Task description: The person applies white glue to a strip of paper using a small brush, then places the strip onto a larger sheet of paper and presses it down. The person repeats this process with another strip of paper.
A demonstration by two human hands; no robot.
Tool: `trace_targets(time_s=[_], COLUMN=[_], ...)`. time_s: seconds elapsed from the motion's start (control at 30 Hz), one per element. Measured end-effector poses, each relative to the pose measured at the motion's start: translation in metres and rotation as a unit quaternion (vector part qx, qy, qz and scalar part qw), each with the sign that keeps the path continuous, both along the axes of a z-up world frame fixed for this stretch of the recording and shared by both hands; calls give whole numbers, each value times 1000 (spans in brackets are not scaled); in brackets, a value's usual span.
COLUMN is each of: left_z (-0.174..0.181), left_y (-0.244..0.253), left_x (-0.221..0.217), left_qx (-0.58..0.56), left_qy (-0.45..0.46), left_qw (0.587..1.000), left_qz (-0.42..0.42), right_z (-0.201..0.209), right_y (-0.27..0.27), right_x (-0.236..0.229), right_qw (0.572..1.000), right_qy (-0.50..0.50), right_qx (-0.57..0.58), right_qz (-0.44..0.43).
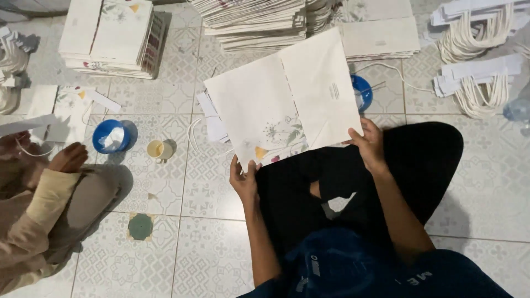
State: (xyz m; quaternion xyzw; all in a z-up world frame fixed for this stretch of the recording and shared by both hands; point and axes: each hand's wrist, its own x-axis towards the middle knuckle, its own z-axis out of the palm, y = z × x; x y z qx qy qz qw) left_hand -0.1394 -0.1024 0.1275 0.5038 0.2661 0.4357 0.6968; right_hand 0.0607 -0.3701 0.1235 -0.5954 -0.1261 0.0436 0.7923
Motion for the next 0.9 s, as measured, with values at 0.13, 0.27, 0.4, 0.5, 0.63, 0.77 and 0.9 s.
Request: trace_targets(time_s=[0.13, 0.27, 0.4, 0.5, 0.63, 0.77, 0.9], left_z=[-13, -15, 5, 60, 121, 176, 168], left_y=[31, 65, 115, 159, 224, 290, 345], left_x=[37, 82, 147, 195, 271, 346, 404], left_qx=[11, 31, 45, 73, 120, 200, 385], left_qy=[15, 17, -17, -55, -112, -126, 23], left_qw=[1000, 999, 998, 995, 985, 971, 921], left_qz=[25, 25, 31, 38, 54, 35, 45], right_z=[-33, -22, -4, 33, 129, 215, 238], right_y=[5, 31, 66, 117, 179, 239, 284], right_x=[35, 62, 116, 175, 226, 281, 327], right_qw=[996, 998, 988, 994, 979, 964, 895], right_qy=[-5, -3, -112, -106, -203, -263, -447], right_qx=[-81, -59, -106, 24, -9, 32, 3], right_qz=[28, 13, -26, 2, -32, -11, -2])
